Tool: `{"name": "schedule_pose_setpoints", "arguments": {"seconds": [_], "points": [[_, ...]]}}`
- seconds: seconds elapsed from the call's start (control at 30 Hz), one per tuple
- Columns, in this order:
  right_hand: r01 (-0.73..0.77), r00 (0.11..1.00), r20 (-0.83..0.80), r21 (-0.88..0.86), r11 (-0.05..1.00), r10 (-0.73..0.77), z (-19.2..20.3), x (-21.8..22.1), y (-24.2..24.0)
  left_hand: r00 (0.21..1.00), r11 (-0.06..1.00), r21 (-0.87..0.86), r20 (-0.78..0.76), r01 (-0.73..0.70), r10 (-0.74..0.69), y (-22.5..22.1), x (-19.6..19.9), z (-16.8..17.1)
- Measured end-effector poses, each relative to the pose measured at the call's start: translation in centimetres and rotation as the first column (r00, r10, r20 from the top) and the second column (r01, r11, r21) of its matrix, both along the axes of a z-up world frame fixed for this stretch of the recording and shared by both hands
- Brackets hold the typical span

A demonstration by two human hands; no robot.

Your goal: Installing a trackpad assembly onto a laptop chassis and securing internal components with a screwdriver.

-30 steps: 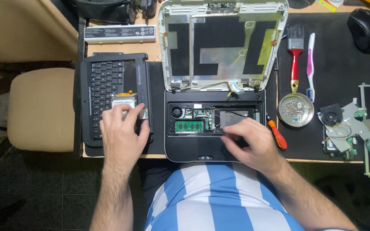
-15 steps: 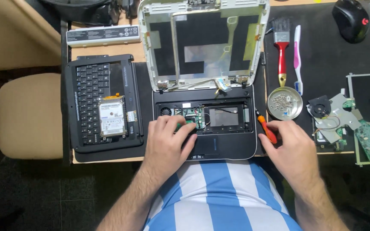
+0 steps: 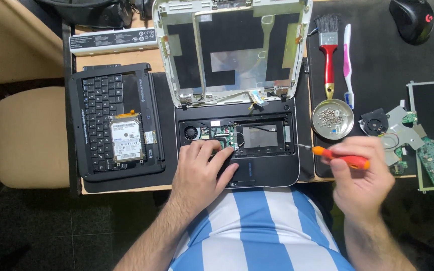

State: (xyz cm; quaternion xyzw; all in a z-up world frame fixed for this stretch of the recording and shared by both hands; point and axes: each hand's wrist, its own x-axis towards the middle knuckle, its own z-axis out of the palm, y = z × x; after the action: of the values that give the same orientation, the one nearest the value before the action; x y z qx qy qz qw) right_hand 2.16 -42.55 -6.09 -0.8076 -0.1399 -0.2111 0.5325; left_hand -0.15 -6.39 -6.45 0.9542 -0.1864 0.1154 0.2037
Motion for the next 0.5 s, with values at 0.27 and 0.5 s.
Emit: {"name": "schedule_pose_setpoints", "arguments": {"seconds": [0.27, 0.5], "points": [[-0.239, 0.895, -0.329, 0.215, 0.947, 0.301, 1.0, 3.5, 8.7, 0.994, 0.998, -0.062, -0.11, 0.006, -0.013, 0.5, -0.1, -1.0], [-0.228, 0.887, -0.408, 0.025, 0.973, 0.218, 0.2, 4.2, 9.8, 0.996, 0.997, -0.071, -0.093, 0.012, -0.019, 0.4, -0.1, -1.1]]}}
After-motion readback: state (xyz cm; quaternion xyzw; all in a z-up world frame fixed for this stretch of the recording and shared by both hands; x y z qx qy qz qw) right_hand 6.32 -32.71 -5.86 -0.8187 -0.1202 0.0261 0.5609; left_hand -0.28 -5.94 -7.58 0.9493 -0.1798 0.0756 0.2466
